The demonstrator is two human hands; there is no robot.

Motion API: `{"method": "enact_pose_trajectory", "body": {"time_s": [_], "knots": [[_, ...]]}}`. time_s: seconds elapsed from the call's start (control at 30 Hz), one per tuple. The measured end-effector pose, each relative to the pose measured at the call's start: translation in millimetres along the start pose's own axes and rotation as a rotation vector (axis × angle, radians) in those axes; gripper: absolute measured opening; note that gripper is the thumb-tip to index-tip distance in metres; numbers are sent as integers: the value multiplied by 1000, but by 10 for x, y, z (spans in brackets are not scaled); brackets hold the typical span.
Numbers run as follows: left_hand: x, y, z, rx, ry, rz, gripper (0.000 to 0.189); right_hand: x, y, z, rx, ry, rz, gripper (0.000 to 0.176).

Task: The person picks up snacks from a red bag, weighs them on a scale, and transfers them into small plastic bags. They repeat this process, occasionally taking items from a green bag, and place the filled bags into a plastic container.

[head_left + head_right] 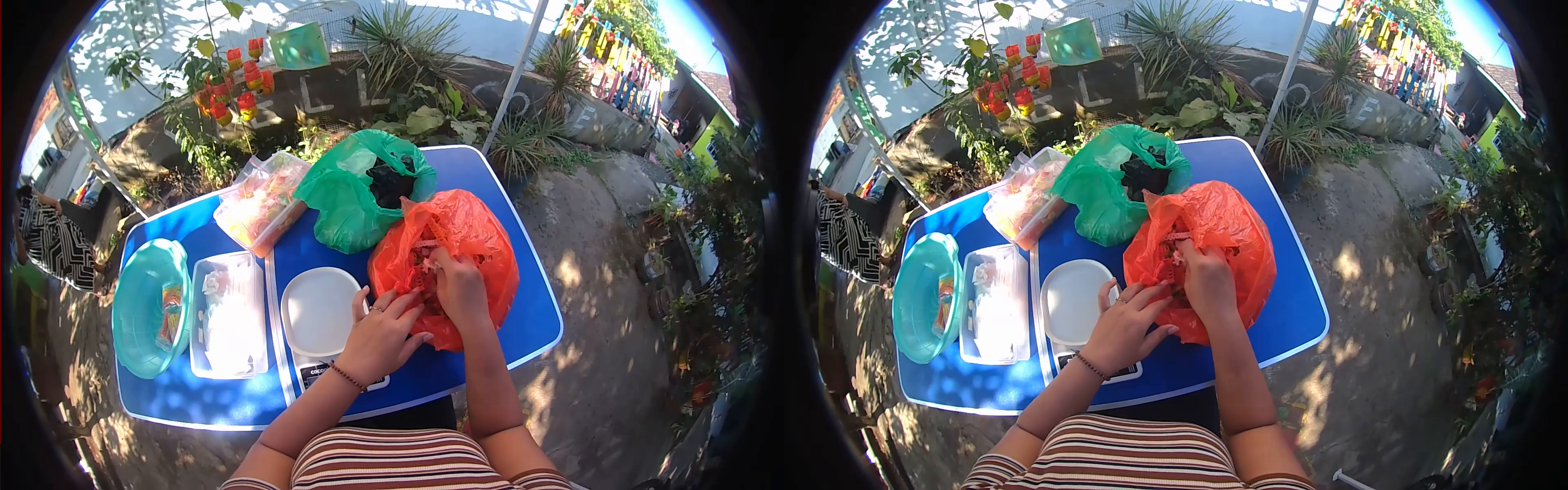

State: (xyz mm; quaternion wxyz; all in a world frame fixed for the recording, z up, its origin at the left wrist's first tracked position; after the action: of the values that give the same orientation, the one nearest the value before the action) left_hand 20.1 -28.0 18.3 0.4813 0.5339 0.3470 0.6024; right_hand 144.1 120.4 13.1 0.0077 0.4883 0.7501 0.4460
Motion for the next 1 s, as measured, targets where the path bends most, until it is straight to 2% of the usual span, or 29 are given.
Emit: {"method": "enact_pose_trajectory", "body": {"time_s": [0.1, 0.2, 0.3, 0.4, 0.5, 0.6, 0.7, 0.8, 0.9, 1.0], "knots": [[-20, 20, 2, -44, 22, 50, 44, -113, 145, -123, 195, 116, 167, 22], [6, 86, -13, -121, 63, 116, 40, -184, 243, -203, 328, 80, 200, 26], [53, 141, -43, -193, 97, 179, 37, -210, 311, -226, 355, -105, 150, 24], [51, 151, -58, -247, 102, 242, 36, -231, 382, -253, 168, -29, 242, 24], [19, 177, -41, -340, 132, 289, 35, -274, 450, -382, 424, -71, 248, 24], [11, 232, -56, -482, 169, 339, 34, -307, 427, -474, 742, -115, 176, 23], [7, 290, -133, -579, 153, 376, 32, -308, 364, -555, 865, -103, 40, 23], [-59, 316, -187, -660, 151, 398, 31, -318, 337, -714, 844, -107, -136, 23], [-209, 327, -245, -717, 227, 374, 31, -323, 200, -816, 782, -28, -136, 26], [-377, 391, -361, -772, 344, 331, 31, -311, 0, -947, 896, -154, -134, 27]]}}
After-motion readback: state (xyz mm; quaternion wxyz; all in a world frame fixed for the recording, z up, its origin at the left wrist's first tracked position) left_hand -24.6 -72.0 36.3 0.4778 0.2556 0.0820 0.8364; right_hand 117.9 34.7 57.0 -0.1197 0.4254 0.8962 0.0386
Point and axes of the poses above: each hand's wrist, its own x-axis towards the middle knuckle, its own y-axis out of the back of the hand, z = x × y, the point moved 1 cm from there along x, towards the middle knuckle, and after that the axes turned 10 degrees about x, right-handed, at the moved point
